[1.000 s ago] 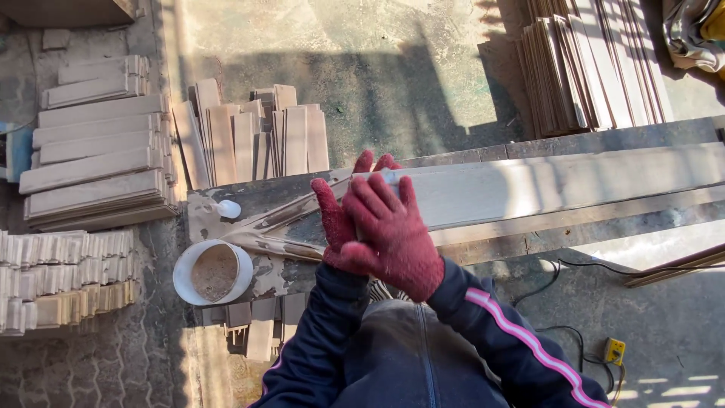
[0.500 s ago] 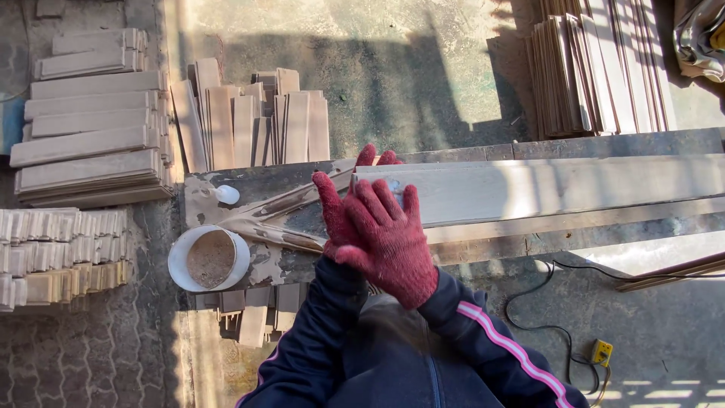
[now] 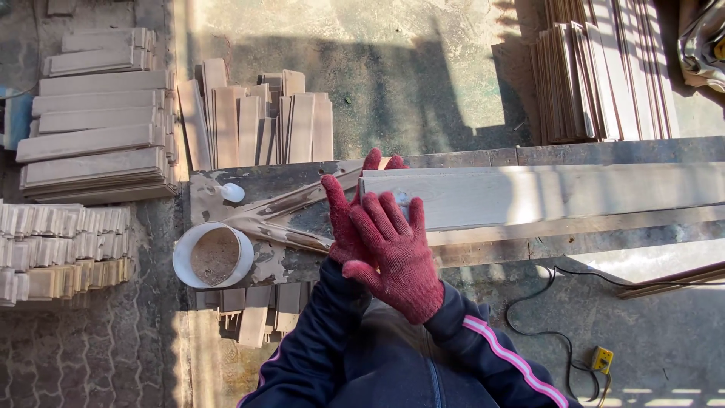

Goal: Sanding a long wood plank manually with sandpaper and subsequently with an angle grinder fitted with a sanding disc.

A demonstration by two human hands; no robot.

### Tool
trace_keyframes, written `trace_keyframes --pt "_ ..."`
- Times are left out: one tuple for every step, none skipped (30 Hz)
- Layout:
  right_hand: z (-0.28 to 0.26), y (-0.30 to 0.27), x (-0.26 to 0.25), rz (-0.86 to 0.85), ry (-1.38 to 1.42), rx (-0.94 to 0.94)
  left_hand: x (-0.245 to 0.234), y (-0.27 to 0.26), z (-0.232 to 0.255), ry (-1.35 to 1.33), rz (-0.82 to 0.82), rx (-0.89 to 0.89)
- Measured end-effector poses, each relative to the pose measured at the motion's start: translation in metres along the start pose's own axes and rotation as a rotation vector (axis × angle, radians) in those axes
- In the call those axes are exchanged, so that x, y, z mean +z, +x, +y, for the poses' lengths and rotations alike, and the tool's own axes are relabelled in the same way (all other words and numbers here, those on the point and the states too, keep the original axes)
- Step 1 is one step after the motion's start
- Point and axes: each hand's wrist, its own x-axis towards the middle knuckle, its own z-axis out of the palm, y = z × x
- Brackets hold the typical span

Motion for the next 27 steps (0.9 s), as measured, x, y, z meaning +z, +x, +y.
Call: trace_keyframes --pt "0.007 0.006 0.002 0.002 -0.001 0.01 -0.007 0.004 0.0 0.002 0.003 -0.01" --pt "0.015 0.011 0.005 0.025 -0.039 -0.005 -0.015 0.007 -0.001 0.005 0.001 0.006" --pt "0.022 0.02 0.008 0.053 -0.075 -0.022 -0.021 0.012 0.001 0.013 -0.003 0.024" --pt "0.049 0.01 0.008 0.06 -0.074 -0.014 -0.018 0.01 0.0 0.02 -0.003 0.016" --pt "0.076 0.001 0.009 0.009 -0.094 0.124 -0.015 0.008 -0.001 -0.003 0.033 0.026" --pt "0.102 -0.007 0.011 -0.042 -0.113 0.262 -0.013 0.006 0.0 -0.027 0.069 0.037" --pt "0.123 -0.026 0.008 -0.04 -0.114 0.262 -0.017 0.006 0.0 -0.026 0.067 0.037" --pt "0.144 -0.044 0.006 -0.042 -0.102 0.421 -0.022 0.007 0.0 -0.01 0.074 0.039" --pt "0.166 -0.062 0.002 -0.049 -0.093 0.574 -0.026 0.008 -0.002 0.0 0.08 0.048" --pt "0.156 -0.063 0.005 -0.051 -0.097 0.567 -0.03 0.008 -0.002 -0.006 0.077 0.053" --pt "0.145 -0.064 0.009 -0.052 -0.11 0.584 -0.033 0.009 -0.002 0.005 0.079 0.057" --pt "0.135 -0.066 0.012 -0.052 -0.123 0.601 -0.036 0.011 -0.003 0.016 0.081 0.062" --pt "0.102 -0.055 0.017 -0.046 -0.125 0.605 -0.031 0.007 -0.001 0.019 0.077 0.056" --pt "0.071 -0.045 0.021 -0.047 -0.075 0.427 -0.026 0.005 0.0 0.018 0.093 0.053" --pt "0.038 -0.034 0.025 -0.046 -0.027 0.256 -0.021 0.002 0.001 0.021 0.11 0.041" --pt "0.038 -0.033 0.03 -0.037 -0.031 0.267 -0.015 -0.001 0.002 0.026 0.107 0.029" --pt "0.038 -0.033 0.034 0.014 -0.013 0.2 -0.008 -0.004 0.003 0.032 0.132 0.035" --pt "0.038 -0.033 0.039 0.065 0.004 0.133 -0.002 -0.007 0.004 0.038 0.158 0.041" --pt "0.07 -0.046 0.034 0.074 -0.008 0.156 -0.001 -0.006 0.003 0.043 0.155 0.014" --pt "0.1 -0.06 0.03 0.085 -0.053 0.295 -0.001 -0.006 0.002 0.075 0.181 0.04" --pt "0.132 -0.075 0.024 0.088 -0.1 0.423 -0.001 -0.006 -0.001 0.098 0.205 0.076" --pt "0.175 -0.1 0.023 0.09 -0.115 0.435 -0.002 -0.005 -0.002 0.093 0.2 0.059" --pt "0.218 -0.124 0.022 0.028 -0.147 0.66 -0.003 -0.005 -0.003 0.109 0.219 0.071" --pt "0.26 -0.149 0.02 -0.033 -0.178 0.885 -0.003 -0.006 -0.003 0.125 0.237 0.083" --pt "0.274 -0.154 0.031 -0.023 -0.183 0.893 -0.006 -0.006 -0.003 0.128 0.229 0.072" --pt "0.29 -0.159 0.041 -0.054 -0.199 0.952 -0.008 -0.005 -0.003 0.145 0.233 0.084" --pt "0.303 -0.167 0.053 -0.083 -0.207 1.023 -0.009 -0.004 -0.002 0.17 0.239 0.088"
